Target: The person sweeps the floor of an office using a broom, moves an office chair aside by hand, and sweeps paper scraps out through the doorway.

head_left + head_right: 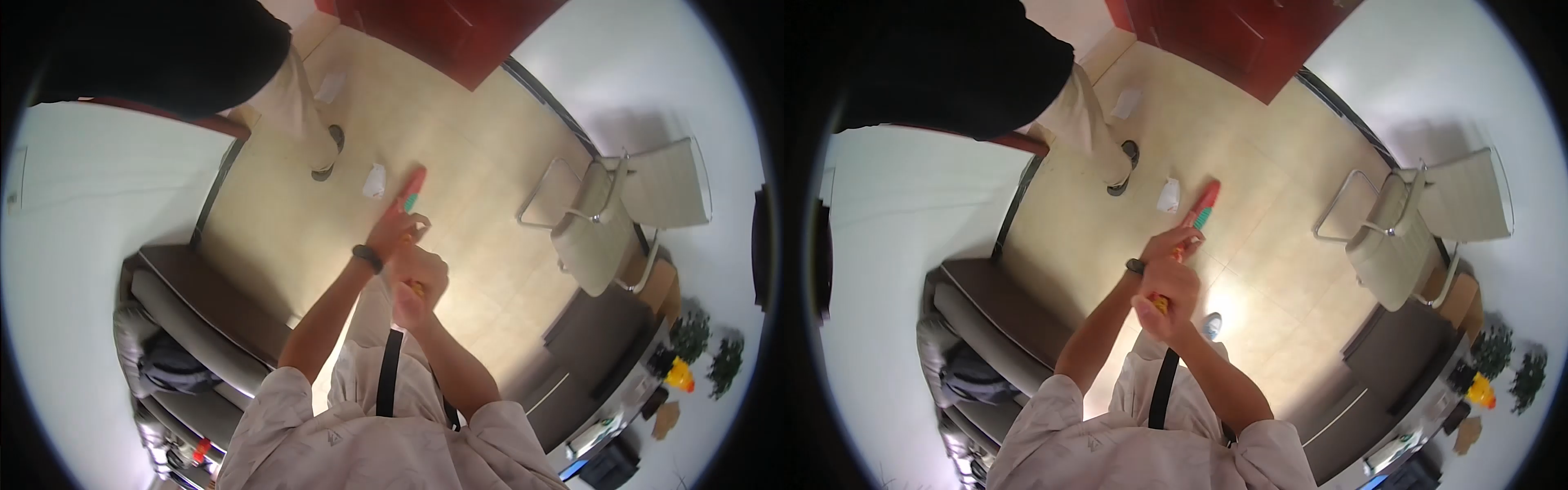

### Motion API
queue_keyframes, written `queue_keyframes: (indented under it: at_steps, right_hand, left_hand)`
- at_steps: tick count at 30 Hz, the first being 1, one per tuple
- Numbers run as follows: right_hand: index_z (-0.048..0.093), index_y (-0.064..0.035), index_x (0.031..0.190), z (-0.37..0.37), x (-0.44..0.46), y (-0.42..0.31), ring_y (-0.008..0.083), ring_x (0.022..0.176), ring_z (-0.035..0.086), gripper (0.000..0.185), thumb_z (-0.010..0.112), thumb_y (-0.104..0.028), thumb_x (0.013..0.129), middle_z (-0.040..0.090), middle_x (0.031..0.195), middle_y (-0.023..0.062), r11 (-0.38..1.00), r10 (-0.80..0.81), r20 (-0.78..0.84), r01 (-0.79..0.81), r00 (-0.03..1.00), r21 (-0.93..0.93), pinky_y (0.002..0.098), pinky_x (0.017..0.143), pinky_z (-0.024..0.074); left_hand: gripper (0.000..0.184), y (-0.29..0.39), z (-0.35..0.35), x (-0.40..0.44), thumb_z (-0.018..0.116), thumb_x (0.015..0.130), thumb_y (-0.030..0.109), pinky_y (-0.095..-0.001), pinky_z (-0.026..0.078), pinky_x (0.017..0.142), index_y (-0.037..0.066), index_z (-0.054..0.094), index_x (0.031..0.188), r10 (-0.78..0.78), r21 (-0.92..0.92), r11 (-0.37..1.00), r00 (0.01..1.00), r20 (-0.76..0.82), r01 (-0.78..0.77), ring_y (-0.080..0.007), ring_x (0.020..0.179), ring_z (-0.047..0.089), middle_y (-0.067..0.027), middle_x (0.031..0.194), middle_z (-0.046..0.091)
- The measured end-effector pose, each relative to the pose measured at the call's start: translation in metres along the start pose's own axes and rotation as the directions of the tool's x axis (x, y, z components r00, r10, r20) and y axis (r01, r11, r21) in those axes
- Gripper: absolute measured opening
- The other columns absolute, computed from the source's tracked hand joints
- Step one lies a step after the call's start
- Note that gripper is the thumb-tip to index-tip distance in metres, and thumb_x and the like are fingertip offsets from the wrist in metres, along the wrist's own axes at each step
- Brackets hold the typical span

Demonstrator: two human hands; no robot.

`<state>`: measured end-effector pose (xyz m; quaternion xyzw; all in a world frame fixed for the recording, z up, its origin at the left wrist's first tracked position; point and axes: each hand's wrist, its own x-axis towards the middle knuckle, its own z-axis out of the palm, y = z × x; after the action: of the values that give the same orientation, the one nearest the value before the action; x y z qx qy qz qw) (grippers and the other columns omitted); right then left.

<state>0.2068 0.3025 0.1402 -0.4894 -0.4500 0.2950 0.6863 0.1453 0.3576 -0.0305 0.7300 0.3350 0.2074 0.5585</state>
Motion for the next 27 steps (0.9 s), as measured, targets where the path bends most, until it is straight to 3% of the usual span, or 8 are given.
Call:
queue_keyframes:
  at_steps: [4,9,11,16,18,21,24,27]
  right_hand:
    - [0.045,-0.0069,0.053,0.031,0.009,0.01,0.0236,0.047,0.043,0.036,0.064,-0.029,0.074,0.041,0.051,0.0057,0.997,-0.042,0.014,0.041,0.999,0.07,0.0338,0.047,0.0304]
    - [0.038,-0.005,0.053,0.04,-0.022,0.007,0.0223,0.046,0.041,0.054,0.048,-0.044,0.089,0.039,0.052,0.0059,0.989,-0.144,-0.069,0.142,0.987,-0.035,0.0333,0.045,0.026]
    - [0.038,-0.005,0.053,0.039,-0.05,0.004,0.0225,0.045,0.041,0.054,0.047,-0.044,0.09,0.039,0.052,0.0063,0.984,-0.18,-0.138,0.176,0.974,-0.038,0.0335,0.045,0.0262]
    - [0.037,-0.0038,0.052,0.037,-0.125,-0.043,0.0221,0.043,0.039,0.056,0.045,-0.043,0.091,0.039,0.049,0.0071,0.973,-0.227,-0.322,0.231,0.919,-0.027,0.0332,0.044,0.0264]
    - [0.034,-0.0032,0.051,0.04,-0.151,-0.061,0.0206,0.042,0.037,0.057,0.046,-0.042,0.091,0.037,0.047,0.0064,0.962,-0.247,-0.381,0.273,0.891,0.014,0.0325,0.043,0.025]
    - [0.037,-0.0054,0.049,0.046,-0.184,-0.094,0.0225,0.042,0.04,0.058,0.049,-0.045,0.091,0.038,0.047,0.0058,0.971,-0.224,-0.427,0.238,0.876,-0.023,0.0334,0.044,0.0273]
    - [0.033,-0.0035,0.051,0.057,-0.204,-0.108,0.0183,0.041,0.036,0.057,0.047,-0.042,0.091,0.039,0.047,0.0061,0.971,-0.237,-0.433,0.219,0.87,-0.092,0.0311,0.043,0.024]
    - [0.035,-0.0029,0.051,0.077,-0.209,-0.108,0.0167,0.042,0.036,0.057,0.047,-0.042,0.091,0.039,0.047,0.0057,0.974,-0.204,-0.464,0.129,0.862,-0.189,0.0308,0.044,0.024]
  left_hand:
    - [0.023,-0.006,-0.045,0.005,0.072,0.078,-0.002,-0.0246,0.044,0.056,0.01,0.066,0.096,0.281,0.155,0.953,0.952,-0.119,-0.262,-0.0123,0.063,0.054,-0.004,0.071,0.056]
    - [0.021,0.006,-0.071,-0.005,0.073,0.078,0.005,-0.0281,0.045,0.056,0.012,0.066,0.095,0.225,0.247,0.942,0.974,0.043,-0.228,-0.0175,0.063,0.056,-0.0055,0.072,0.059]
    - [0.009,0.004,-0.071,-0.02,0.062,0.084,0.019,-0.0368,0.049,0.066,0.013,0.066,0.089,0.125,0.312,0.937,0.985,0.121,-0.157,-0.0264,0.077,0.062,-0.0061,0.082,0.065]
    - [0.008,0.04,-0.051,-0.083,0.064,0.084,0.014,-0.0333,0.049,0.067,0.014,0.064,0.092,0.193,0.418,0.855,0.937,0.29,-0.305,-0.0241,0.075,0.062,-0.0055,0.082,0.065]
    - [0.008,0.044,-0.038,-0.112,0.063,0.085,0.014,-0.0336,0.05,0.069,0.014,0.063,0.093,0.282,0.343,0.867,0.925,0.256,-0.36,-0.0255,0.079,0.062,-0.0056,0.085,0.065]
    - [0.01,0.062,-0.026,-0.147,0.063,0.086,0.013,-0.0335,0.05,0.072,0.013,0.065,0.096,0.104,0.252,0.939,0.892,0.441,-0.234,-0.0253,0.084,0.062,-0.0063,0.086,0.064]
    - [0.014,0.036,-0.003,-0.18,0.062,0.088,0.011,-0.0329,0.049,0.072,0.011,0.064,0.101,0.289,0.052,0.937,0.85,0.439,-0.346,-0.0249,0.083,0.061,-0.0083,0.087,0.063]
    - [0.016,0.046,-0.005,-0.198,0.054,0.093,0.021,-0.0351,0.048,0.074,0.012,0.061,0.104,0.145,-0.029,0.988,0.827,0.543,-0.154,-0.0262,0.082,0.061,-0.0105,0.088,0.061]
